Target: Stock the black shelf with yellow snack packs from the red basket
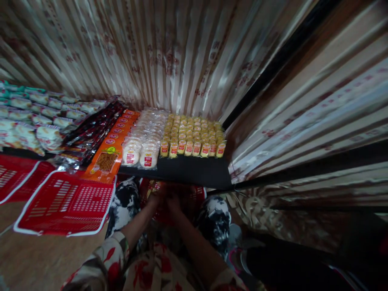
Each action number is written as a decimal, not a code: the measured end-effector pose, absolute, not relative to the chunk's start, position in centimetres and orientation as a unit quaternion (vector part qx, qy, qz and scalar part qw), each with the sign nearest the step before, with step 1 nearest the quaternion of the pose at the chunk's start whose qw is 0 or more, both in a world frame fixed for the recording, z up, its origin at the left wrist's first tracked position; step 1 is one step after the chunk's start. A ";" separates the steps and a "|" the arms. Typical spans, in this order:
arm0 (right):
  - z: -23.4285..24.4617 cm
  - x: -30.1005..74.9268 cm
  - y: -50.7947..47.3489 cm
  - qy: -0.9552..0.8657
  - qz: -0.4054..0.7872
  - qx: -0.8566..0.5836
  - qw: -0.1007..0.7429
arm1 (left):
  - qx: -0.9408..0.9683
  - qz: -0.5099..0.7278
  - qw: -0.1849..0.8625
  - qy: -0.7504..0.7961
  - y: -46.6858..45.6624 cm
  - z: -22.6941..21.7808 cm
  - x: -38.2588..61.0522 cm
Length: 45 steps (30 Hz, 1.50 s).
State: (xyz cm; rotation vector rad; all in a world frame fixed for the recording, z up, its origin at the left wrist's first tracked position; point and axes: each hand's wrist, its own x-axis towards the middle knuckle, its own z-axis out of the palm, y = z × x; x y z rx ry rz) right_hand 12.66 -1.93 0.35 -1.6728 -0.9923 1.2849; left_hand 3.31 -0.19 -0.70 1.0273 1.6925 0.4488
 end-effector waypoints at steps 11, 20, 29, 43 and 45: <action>3.6 14.6 -3.6 -0.368 0.544 -0.613 0.439 | 0.297 0.333 0.611 0.653 -2.2 3.9 3.0; 7.5 13.5 -4.7 -0.481 0.373 -0.630 0.483 | 0.407 0.461 0.551 0.565 -3.1 7.3 2.6; 10.0 14.8 -2.4 -0.497 0.328 -0.621 0.509 | 0.492 0.475 0.457 0.569 -1.1 10.5 3.9; 10.8 18.9 4.5 -0.516 0.204 -0.646 0.525 | 0.556 0.439 0.394 0.586 5.1 10.2 9.3; 10.2 19.2 5.5 -0.513 0.194 -0.648 0.529 | 0.558 0.436 0.395 0.586 5.6 10.4 10.1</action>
